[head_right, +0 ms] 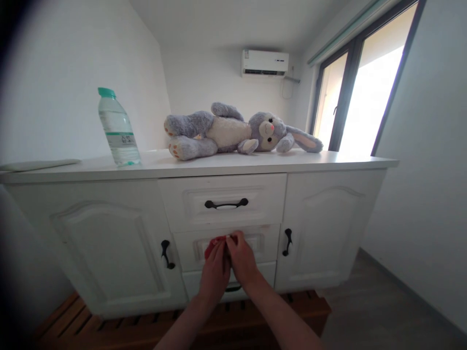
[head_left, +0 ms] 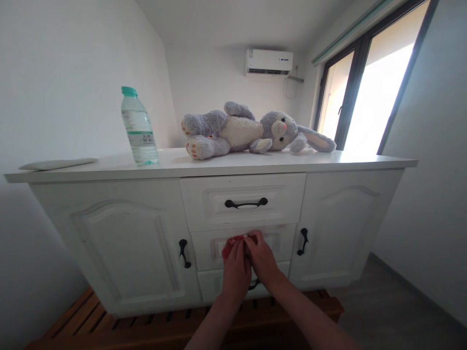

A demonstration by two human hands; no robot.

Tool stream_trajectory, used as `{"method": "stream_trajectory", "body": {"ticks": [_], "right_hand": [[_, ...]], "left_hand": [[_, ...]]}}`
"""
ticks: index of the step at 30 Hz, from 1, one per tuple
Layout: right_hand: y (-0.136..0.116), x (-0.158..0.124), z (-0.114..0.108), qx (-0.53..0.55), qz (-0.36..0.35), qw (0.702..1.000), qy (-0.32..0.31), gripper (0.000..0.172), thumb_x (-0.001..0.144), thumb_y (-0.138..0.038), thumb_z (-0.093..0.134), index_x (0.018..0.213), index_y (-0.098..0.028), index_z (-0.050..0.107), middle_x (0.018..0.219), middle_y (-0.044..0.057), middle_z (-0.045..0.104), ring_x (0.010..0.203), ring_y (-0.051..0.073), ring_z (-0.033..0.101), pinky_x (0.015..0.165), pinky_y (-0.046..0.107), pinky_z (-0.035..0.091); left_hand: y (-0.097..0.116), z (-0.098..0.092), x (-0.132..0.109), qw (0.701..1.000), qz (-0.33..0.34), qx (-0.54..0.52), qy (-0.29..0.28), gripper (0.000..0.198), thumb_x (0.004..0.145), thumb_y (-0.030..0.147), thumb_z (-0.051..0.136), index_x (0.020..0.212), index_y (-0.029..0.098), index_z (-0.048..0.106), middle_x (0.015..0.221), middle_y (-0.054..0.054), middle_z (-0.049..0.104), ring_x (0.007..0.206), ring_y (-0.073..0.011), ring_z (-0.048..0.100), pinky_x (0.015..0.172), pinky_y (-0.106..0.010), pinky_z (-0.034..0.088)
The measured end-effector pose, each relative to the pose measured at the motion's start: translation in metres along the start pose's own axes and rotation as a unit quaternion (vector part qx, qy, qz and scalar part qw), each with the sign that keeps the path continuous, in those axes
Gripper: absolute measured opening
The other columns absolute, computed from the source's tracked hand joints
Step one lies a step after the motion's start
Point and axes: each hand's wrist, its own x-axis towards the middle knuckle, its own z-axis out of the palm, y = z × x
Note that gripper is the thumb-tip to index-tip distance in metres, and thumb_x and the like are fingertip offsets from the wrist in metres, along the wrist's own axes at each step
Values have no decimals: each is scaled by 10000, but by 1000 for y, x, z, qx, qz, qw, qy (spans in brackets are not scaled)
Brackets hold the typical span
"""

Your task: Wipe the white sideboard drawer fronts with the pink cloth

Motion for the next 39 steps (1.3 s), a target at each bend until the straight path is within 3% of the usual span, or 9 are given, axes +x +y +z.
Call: {"method": "stream_trajectory", "body": {"ticks": [5,10,17,24,27,30,33,36,39], "right_hand": [[54,-25,-38,19,87,993,72,239,945,-141,474,1098,-178,653,1107,104,622,897,196,673,798,336,586],[84,-60,-23,49,102,991,74,298,932,-143,476,1156,-163,672,1155,122,656,1036,238,662,934,410,558],[60,-89,37,81,142,985,59,312,906,-117,485,1094,-186,725,1116,108,711,1044,242,665,968,406,534],[-27,-55,110,57,62,994,64,268,860,-9,588,998,-198,717,1001,44,727,944,221,641,865,369,546],[-60,-35,129,30,9,996,89,174,852,-24,628,856,-185,696,891,27,701,876,205,624,836,342,543],[-77,-9,109,-10,-49,993,109,103,871,-87,647,842,-177,687,889,33,690,876,214,606,847,350,534],[-74,10,63,-33,-59,994,87,173,904,-137,630,1059,-185,690,1035,59,688,983,231,588,930,370,512],[-51,9,19,-83,-37,995,35,317,892,-122,630,1201,-188,653,1160,93,668,1062,262,570,966,405,504],[-21,-4,-5,-135,-9,990,-23,366,870,-58,603,1206,-193,657,1186,106,670,1089,287,569,957,421,509]], "left_hand": [[43,43,10,989,59,-32,-131,611,827,86,439,1435,48,482,1496,-243,542,1428,-324,470,1215,-534,369],[50,64,1,974,90,-36,-205,668,814,67,417,1480,16,402,1564,-226,463,1492,-298,372,1269,-490,286],[-8,58,-38,959,33,62,-274,768,742,-25,377,1506,41,353,1621,-192,362,1519,-294,299,1256,-481,305],[-106,-4,-60,987,11,96,-128,589,914,83,322,1502,81,367,1582,-221,433,1482,-262,363,1193,-458,398],[-129,-33,-63,993,27,89,-78,572,958,129,322,1529,154,320,1571,-185,470,1470,-233,386,1182,-453,420],[-117,-52,-53,997,32,72,-22,594,964,154,364,1549,213,281,1578,-170,465,1464,-242,403,1157,-468,455],[-83,-56,-37,998,41,20,32,638,964,166,397,1569,262,220,1624,-142,399,1490,-235,363,1176,-464,428],[-53,-48,-34,997,64,-30,11,653,959,155,394,1572,280,207,1633,-113,391,1504,-217,345,1194,-456,403],[-45,-40,-48,996,70,-45,-34,629,954,167,404,1557,283,266,1598,-115,449,1478,-212,404,1177,-462,426]]}}
